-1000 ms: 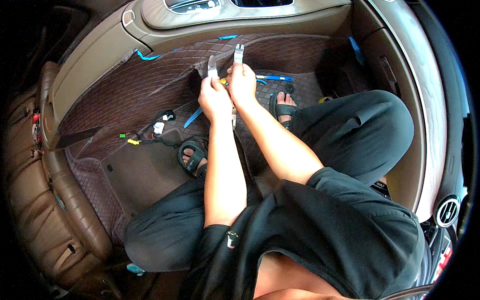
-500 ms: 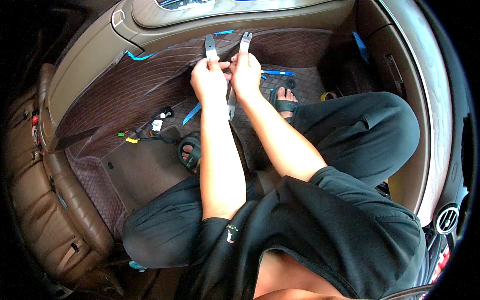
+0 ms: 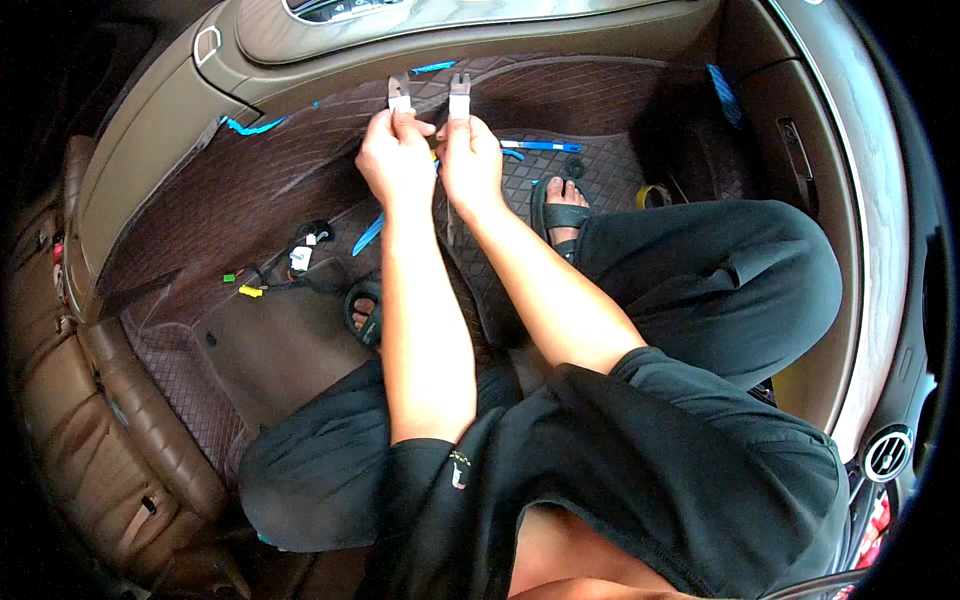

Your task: The person installs blue flexible lighting strips onto the interior door panel of a car, using adhesive tape and a prying tool to secure the strips in place.

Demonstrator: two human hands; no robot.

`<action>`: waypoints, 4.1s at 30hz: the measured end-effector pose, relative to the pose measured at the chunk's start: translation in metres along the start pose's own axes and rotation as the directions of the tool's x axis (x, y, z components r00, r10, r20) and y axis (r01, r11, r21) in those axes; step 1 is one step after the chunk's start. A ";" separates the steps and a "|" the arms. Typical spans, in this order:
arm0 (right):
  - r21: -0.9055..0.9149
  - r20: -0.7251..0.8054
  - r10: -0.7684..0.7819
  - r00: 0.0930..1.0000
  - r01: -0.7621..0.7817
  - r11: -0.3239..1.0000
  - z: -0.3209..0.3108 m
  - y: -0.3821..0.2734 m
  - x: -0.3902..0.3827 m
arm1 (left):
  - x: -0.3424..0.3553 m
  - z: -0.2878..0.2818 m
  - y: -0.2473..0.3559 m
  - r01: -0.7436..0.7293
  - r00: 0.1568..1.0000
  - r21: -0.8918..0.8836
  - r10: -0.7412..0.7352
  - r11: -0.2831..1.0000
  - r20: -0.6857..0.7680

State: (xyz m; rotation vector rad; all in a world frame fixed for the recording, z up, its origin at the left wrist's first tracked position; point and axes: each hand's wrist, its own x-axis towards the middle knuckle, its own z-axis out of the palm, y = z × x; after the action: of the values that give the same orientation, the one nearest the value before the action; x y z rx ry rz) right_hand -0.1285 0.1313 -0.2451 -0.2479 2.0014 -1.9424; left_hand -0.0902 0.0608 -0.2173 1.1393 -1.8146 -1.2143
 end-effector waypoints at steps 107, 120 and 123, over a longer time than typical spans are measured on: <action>0.077 0.369 0.405 0.837 -0.462 0.884 0.012 -0.099 0.007 | 0.011 0.000 -0.021 0.010 1.000 -0.141 -0.010 0.990 0.000; 0.020 0.372 0.342 0.863 -0.376 0.926 0.000 -0.077 -0.004 | 0.004 -0.008 -0.009 -0.046 0.997 0.052 0.049 0.998 -0.054; -0.130 0.175 0.276 0.945 -0.256 0.958 -0.015 -0.019 -0.010 | -0.004 -0.014 0.012 0.044 0.998 0.028 -0.045 0.999 0.041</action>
State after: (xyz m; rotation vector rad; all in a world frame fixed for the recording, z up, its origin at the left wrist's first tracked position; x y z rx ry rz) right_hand -0.1269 0.1476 -0.2248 -0.1718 1.9031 -1.5869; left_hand -0.0799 0.0617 -0.2014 1.1834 -1.8503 -1.2508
